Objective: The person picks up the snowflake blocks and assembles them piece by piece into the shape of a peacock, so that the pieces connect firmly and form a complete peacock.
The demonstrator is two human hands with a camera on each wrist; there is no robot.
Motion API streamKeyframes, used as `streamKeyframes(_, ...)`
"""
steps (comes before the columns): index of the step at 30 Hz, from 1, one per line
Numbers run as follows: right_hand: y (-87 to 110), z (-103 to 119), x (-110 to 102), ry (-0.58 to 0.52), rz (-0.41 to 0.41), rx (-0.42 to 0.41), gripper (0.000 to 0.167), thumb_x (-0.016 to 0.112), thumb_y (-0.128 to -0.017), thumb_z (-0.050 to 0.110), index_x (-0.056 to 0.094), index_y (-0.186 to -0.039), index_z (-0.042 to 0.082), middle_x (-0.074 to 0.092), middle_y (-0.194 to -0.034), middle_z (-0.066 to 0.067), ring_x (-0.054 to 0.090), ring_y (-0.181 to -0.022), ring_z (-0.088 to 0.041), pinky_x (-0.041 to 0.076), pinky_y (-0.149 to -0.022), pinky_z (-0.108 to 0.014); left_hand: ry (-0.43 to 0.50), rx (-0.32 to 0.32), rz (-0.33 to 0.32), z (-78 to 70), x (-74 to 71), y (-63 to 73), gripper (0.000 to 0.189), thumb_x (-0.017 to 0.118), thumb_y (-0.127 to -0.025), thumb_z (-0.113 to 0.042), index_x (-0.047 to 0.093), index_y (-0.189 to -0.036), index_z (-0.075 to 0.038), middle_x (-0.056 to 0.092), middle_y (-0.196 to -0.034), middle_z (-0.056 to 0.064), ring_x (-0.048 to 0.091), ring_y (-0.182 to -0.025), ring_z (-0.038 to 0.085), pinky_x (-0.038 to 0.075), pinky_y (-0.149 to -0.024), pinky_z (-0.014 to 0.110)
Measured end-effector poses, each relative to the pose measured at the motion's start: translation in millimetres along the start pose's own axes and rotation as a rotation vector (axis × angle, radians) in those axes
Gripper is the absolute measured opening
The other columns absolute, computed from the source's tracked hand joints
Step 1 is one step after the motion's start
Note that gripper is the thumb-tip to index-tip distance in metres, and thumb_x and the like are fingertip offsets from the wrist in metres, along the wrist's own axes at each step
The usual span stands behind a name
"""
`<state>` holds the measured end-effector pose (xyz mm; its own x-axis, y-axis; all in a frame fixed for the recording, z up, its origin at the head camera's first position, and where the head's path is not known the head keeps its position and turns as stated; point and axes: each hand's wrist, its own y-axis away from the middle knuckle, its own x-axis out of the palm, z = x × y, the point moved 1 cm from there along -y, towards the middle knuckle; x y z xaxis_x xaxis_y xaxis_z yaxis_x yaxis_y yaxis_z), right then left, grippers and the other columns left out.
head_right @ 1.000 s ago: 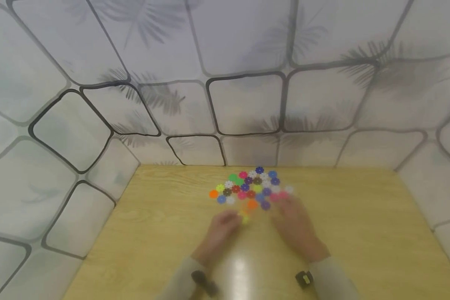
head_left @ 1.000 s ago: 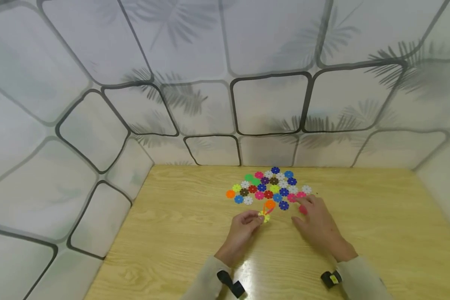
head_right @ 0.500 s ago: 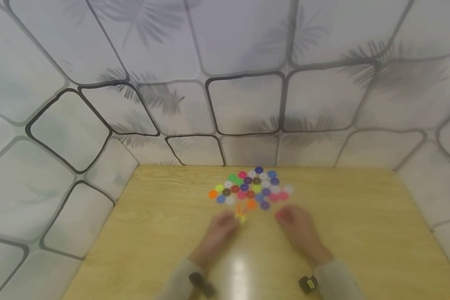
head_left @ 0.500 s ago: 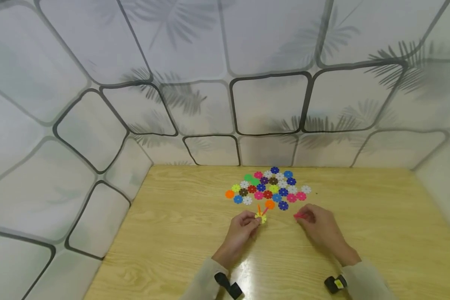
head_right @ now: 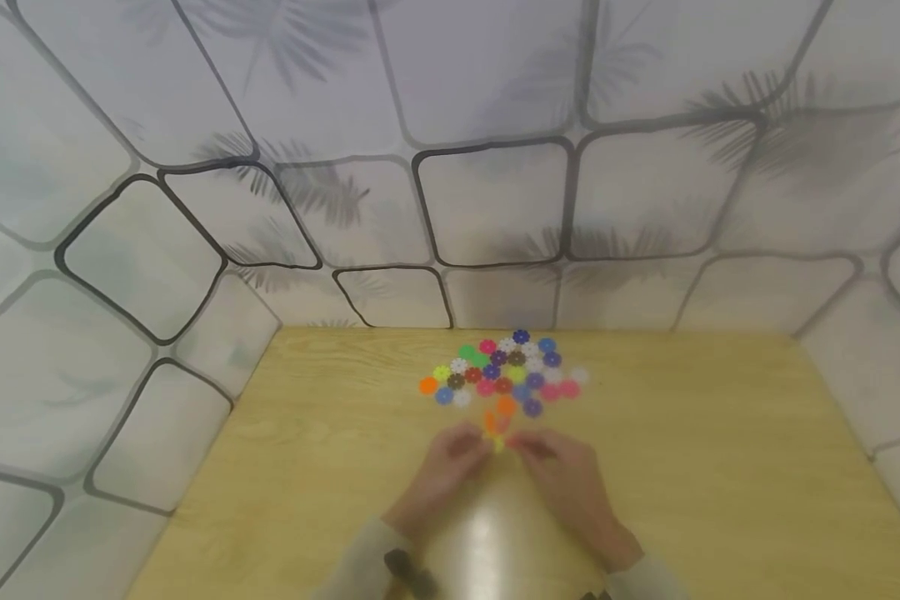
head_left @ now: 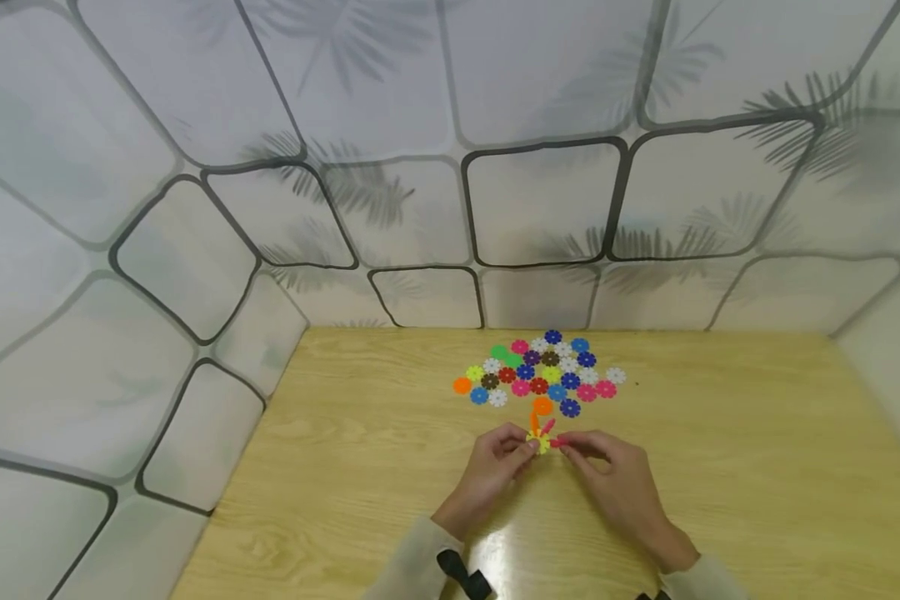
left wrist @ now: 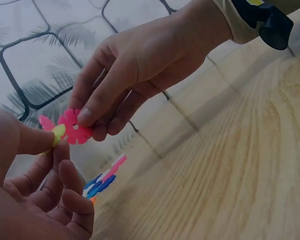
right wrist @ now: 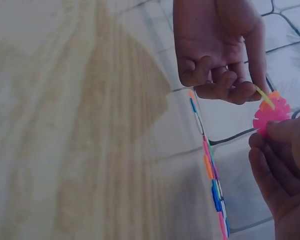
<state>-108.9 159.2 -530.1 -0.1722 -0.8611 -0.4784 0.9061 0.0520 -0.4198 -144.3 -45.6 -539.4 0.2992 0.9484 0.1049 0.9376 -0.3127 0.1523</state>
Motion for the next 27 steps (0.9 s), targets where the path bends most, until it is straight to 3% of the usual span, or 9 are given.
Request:
streamKeyframes(7,1.4,0.5,-2.0,0.1,-0.03,-0.2,0.031,0.086,-0.085,-0.01,0.085,-0.108,0.011,0.085,-0.105,0.001,0.082,-0.092,-0.015,0.054,-0.093,-0.004,-0.114,0.045,0.008,-0.1,-0.2,1.2,0.019,0.07,-0.105,-0.006,0.07,-0.109,0.012,0.077,-0.094,0.009,0.064,-0.077,0.002,0.054,-0.07,0.016)
streamKeyframes(12,-3.2,1.8,-4.1,0.204,-0.02,-0.345,0.037,0.088,-0.077,-0.012,0.085,-0.107,0.01,0.084,-0.102,0.002,0.079,-0.091,-0.016,0.057,-0.092,-0.009,-0.213,0.108,0.036,-3.6,-1.0,1.2,0.016,0.071,-0.104,-0.008,0.075,-0.104,0.007,0.076,-0.097,0.024,0.065,-0.077,0.001,0.054,-0.072,0.016)
streamKeyframes(15,-7.7,2.0,-2.6,0.227,-0.002,-0.433,0.036,0.087,-0.076,-0.012,0.085,-0.107,0.008,0.084,-0.1,0.001,0.077,-0.089,-0.015,0.061,-0.087,-0.018,-0.22,0.123,0.039,-2.2,-2.2,-1.0,0.016,0.07,-0.105,-0.008,0.076,-0.104,0.007,0.076,-0.094,0.023,0.066,-0.077,0.001,0.055,-0.073,0.016)
streamKeyframes(17,-11.1,2.9,-1.3,0.234,0.016,-0.47,0.035,0.087,-0.077,-0.011,0.084,-0.107,0.007,0.083,-0.099,0.0,0.077,-0.088,-0.015,0.063,-0.085,-0.022,-0.189,0.098,0.035,1.0,-3.8,-2.5,0.016,0.069,-0.105,-0.007,0.075,-0.103,0.008,0.077,-0.091,0.017,0.068,-0.078,0.002,0.056,-0.074,0.016)
streamKeyframes(19,-14.8,3.4,-0.3,0.221,0.036,-0.445,0.033,0.087,-0.08,-0.009,0.084,-0.108,0.008,0.083,-0.1,0.0,0.078,-0.089,-0.014,0.064,-0.083,-0.024,-0.139,0.056,0.018,4.4,-5.3,-4.0,0.016,0.069,-0.105,-0.006,0.074,-0.104,0.01,0.077,-0.088,0.009,0.069,-0.079,0.004,0.058,-0.076,0.017)
streamKeyframes(22,-22.3,2.8,0.6,0.221,0.079,-0.315,0.028,0.086,-0.088,-0.001,0.082,-0.114,0.009,0.083,-0.105,-0.001,0.079,-0.091,-0.016,0.066,-0.083,-0.032,-0.063,0.005,-0.025,8.5,-6.6,-6.0,0.018,0.07,-0.105,-0.006,0.072,-0.105,0.012,0.077,-0.087,-0.001,0.07,-0.082,0.006,0.06,-0.076,0.018)
streamKeyframes(24,-28.3,-0.6,0.9,0.237,0.125,-0.188,0.033,0.085,-0.093,0.006,0.078,-0.126,0.005,0.081,-0.117,-0.007,0.078,-0.102,-0.022,0.066,-0.091,-0.041,-0.049,-0.006,-0.066,10.7,-6.4,-8.1,0.02,0.073,-0.103,-0.007,0.072,-0.106,0.012,0.075,-0.085,-0.005,0.068,-0.08,0.005,0.058,-0.074,0.017)
streamKeyframes(27,-35.9,-10.4,0.8,0.363,0.236,-0.037,0.049,0.08,-0.1,0.016,0.067,-0.143,-0.003,0.07,-0.138,-0.019,0.069,-0.124,-0.036,0.06,-0.106,-0.055,-0.036,-0.012,-0.125,13.6,-4.4,-10.1,0.022,0.078,-0.1,-0.011,0.073,-0.105,0.009,0.072,-0.082,-0.008,0.063,-0.075,0.004,0.053,-0.069,0.016)
